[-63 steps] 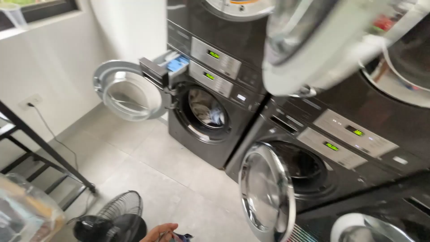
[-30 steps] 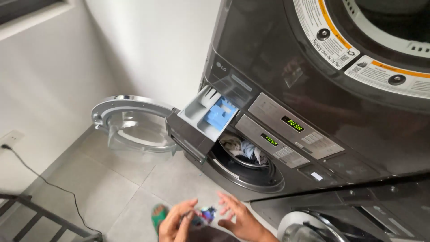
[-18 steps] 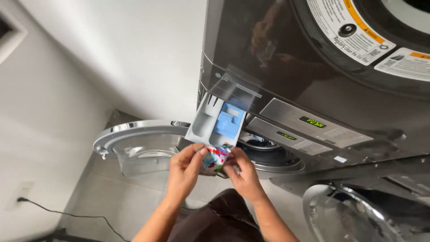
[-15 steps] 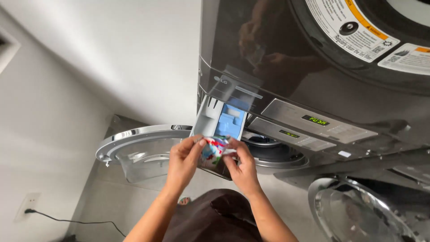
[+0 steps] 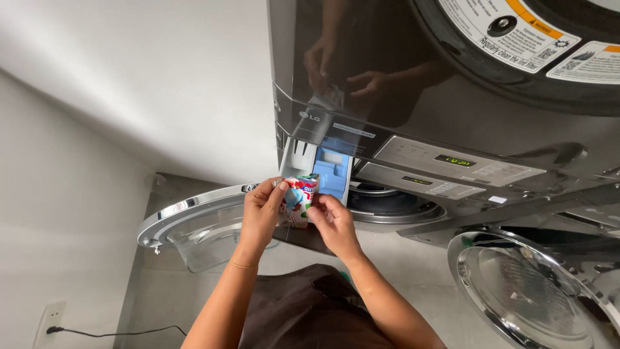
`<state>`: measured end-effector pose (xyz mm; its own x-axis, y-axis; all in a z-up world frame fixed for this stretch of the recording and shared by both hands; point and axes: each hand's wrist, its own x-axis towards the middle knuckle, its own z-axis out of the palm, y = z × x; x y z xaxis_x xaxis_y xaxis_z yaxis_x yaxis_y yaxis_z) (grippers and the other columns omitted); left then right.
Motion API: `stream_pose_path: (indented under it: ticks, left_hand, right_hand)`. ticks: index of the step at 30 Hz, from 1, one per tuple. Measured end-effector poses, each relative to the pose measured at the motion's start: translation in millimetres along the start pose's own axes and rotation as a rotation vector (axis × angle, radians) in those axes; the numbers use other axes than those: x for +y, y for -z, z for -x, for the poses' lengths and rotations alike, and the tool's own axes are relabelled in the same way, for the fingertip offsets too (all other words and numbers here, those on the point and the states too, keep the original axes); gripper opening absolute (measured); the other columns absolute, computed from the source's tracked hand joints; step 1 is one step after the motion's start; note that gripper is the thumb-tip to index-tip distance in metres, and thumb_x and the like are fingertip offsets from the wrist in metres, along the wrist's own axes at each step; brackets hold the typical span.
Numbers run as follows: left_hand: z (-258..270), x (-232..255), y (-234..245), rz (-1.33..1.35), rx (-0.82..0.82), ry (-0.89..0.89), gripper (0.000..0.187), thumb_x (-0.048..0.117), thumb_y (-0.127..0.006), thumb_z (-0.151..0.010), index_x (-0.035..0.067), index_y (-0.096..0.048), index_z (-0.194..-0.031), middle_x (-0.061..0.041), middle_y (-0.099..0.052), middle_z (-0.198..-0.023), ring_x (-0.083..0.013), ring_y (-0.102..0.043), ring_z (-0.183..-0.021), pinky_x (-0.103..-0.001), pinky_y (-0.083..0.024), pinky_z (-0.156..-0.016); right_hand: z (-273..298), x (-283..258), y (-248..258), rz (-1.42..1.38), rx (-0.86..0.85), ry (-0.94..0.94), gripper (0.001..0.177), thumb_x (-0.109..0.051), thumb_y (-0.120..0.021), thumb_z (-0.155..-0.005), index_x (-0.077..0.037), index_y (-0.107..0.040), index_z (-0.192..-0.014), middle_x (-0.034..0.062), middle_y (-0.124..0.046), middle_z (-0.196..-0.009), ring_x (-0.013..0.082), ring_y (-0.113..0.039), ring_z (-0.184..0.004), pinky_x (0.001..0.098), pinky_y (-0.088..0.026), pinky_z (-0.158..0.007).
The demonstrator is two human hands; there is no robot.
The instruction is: Adding detergent packet and liquid detergent to the dispenser drawer of a washing machine.
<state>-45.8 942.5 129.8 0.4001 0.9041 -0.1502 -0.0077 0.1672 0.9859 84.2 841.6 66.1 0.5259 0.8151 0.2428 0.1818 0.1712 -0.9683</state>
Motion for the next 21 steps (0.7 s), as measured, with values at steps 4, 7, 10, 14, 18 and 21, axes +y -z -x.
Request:
stream_pose_path:
  ticks: [4,7,10,14,18,21]
  left_hand:
    - [4,19,0,-0.008,-0.054,0.01,0.023,0.024,-0.067,-0.101,0.008,-0.081,-0.108,-0.012,-0.077,-0.079,-0.0148,-0.067,-0.076,-0.034,-0.057,-0.076]
    - [-9,0,5,-0.016,-0.122,-0.043,0.024,0.024,-0.063,-0.104,0.007,-0.079,-0.11,-0.011,-0.075,-0.079,-0.015,-0.064,-0.078,-0.035,-0.055,-0.08]
    - [-11,5,3,-0.055,-0.168,-0.07,0.025,0.024,-0.061,-0.104,0.009,-0.079,-0.112,-0.011,-0.075,-0.08,-0.0139,-0.062,-0.08,-0.034,-0.055,-0.082]
    - [-9,8,1,-0.058,-0.203,-0.095,0.026,0.024,-0.058,-0.105,0.008,-0.077,-0.112,-0.011,-0.073,-0.079,-0.0145,-0.061,-0.081,-0.035,-0.054,-0.083]
    - [-20,-16,6,-0.07,-0.208,-0.151,0.027,0.025,-0.057,-0.106,0.009,-0.077,-0.115,-0.014,-0.078,-0.093,-0.0172,-0.066,-0.093,-0.04,-0.053,-0.092]
    - [-23,-26,4,-0.108,-0.193,-0.177,0.029,0.023,-0.057,-0.105,0.006,-0.076,-0.118,-0.019,-0.078,-0.104,-0.0254,-0.07,-0.104,-0.044,-0.052,-0.096]
  right_hand:
    - [-5,-5,11,-0.019,0.182,-0.024,0.014,-0.011,-0.068,-0.099,-0.002,-0.071,-0.108,0.0085,-0.066,-0.085,0.0118,-0.06,-0.08,0.0326,-0.057,-0.073]
    - [-20,-10,17,0.143,0.125,0.105,0.044,-0.007,-0.072,-0.092,-0.005,-0.061,-0.135,0.0104,-0.062,-0.114,0.0195,-0.061,-0.1,0.0319,-0.056,-0.084]
    - [-28,-12,17,0.096,-0.032,0.127,0.038,-0.009,-0.073,-0.092,-0.002,-0.07,-0.129,0.0106,-0.07,-0.104,0.0174,-0.065,-0.096,0.0335,-0.057,-0.085]
    - [-34,-14,14,0.011,-0.034,0.134,0.011,-0.005,-0.073,-0.094,0.0,-0.074,-0.103,0.0061,-0.068,-0.082,0.0103,-0.059,-0.076,0.0283,-0.056,-0.071]
    - [-35,-12,13,-0.02,-0.046,0.13,0.004,-0.006,-0.074,-0.093,-0.001,-0.075,-0.092,0.0053,-0.067,-0.078,0.0091,-0.057,-0.074,0.028,-0.057,-0.07]
    - [-31,7,15,-0.004,0.002,0.126,0.006,-0.003,-0.073,-0.094,0.0,-0.074,-0.089,0.0083,-0.068,-0.078,0.0101,-0.059,-0.075,0.0288,-0.058,-0.071]
